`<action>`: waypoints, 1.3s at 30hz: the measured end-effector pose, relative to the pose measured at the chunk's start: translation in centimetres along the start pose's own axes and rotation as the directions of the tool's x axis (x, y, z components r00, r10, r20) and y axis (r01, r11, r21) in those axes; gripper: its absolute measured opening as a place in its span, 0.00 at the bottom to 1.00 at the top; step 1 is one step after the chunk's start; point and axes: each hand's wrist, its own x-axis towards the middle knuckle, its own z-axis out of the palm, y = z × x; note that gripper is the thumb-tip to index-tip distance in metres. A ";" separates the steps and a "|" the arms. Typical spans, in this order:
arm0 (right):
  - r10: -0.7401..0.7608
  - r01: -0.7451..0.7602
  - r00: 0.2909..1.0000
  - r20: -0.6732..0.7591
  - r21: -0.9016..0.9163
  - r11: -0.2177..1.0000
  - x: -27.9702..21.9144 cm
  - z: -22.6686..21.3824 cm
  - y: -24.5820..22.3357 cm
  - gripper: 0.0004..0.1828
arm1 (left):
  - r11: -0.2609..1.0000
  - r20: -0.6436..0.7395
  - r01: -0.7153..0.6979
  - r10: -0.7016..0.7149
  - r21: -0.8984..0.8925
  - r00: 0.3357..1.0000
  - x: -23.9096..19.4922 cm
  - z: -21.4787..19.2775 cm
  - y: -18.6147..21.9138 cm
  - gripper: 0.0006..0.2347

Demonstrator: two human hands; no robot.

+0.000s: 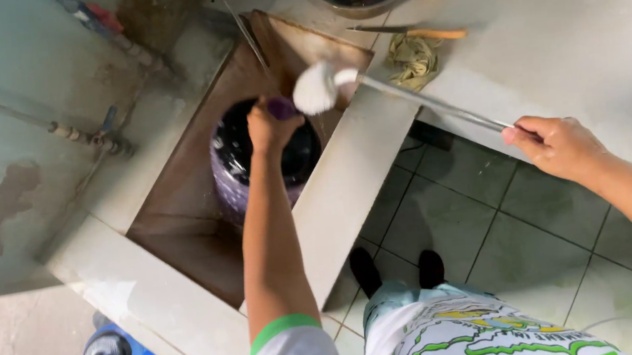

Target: Cleaning a large purple water jug inside a sink using a scrub pad and a long-handled brush.

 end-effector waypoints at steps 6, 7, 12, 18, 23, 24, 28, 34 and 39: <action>-0.225 0.245 0.969 -0.100 0.487 0.838 1.3 0.4 1.5 0.20 | 0.957 -0.147 -0.287 0.277 -0.050 0.949 0.2 -13.7 15.2 0.23; -0.239 0.249 0.967 -0.083 0.490 0.835 0.8 0.7 1.3 0.20 | 0.962 -0.153 -0.269 0.260 -0.040 0.953 -1.2 -14.6 17.1 0.23; -0.355 0.343 0.929 -0.104 0.605 0.718 0.2 2.7 0.2 0.21 | 0.829 -0.181 -0.476 0.537 0.294 0.824 -8.0 -15.6 22.2 0.24; -0.445 0.467 0.881 -0.162 0.456 0.758 -0.6 6.3 -0.3 0.20 | 0.723 -0.075 -0.364 0.496 0.587 0.865 -14.6 -16.2 15.6 0.23; -0.517 0.564 0.826 -0.224 0.351 0.748 -1.7 7.5 -2.3 0.19 | 0.737 -0.192 -0.339 0.532 0.585 0.825 -15.2 -19.3 12.1 0.22; -0.543 0.595 0.803 -0.246 0.295 0.747 -1.9 7.1 -2.9 0.18 | 0.742 -0.220 -0.352 0.551 0.571 0.805 -14.8 -20.0 12.2 0.22; -0.606 0.643 0.731 -0.313 0.017 0.766 -2.9 7.2 -4.0 0.18 | 0.756 -0.203 -0.350 0.530 0.553 0.823 -14.7 -21.1 9.7 0.21; -0.562 0.478 0.799 -0.215 -0.341 0.810 -8.9 7.3 -9.9 0.23 | 0.817 -0.102 -0.259 0.358 0.514 0.928 -13.7 -15.8 -0.7 0.25; 0.001 -0.578 0.626 0.780 0.463 0.672 -13.8 8.6 -16.4 0.32 | 0.779 -0.117 -0.183 0.311 0.600 0.943 -11.9 -15.7 -0.7 0.19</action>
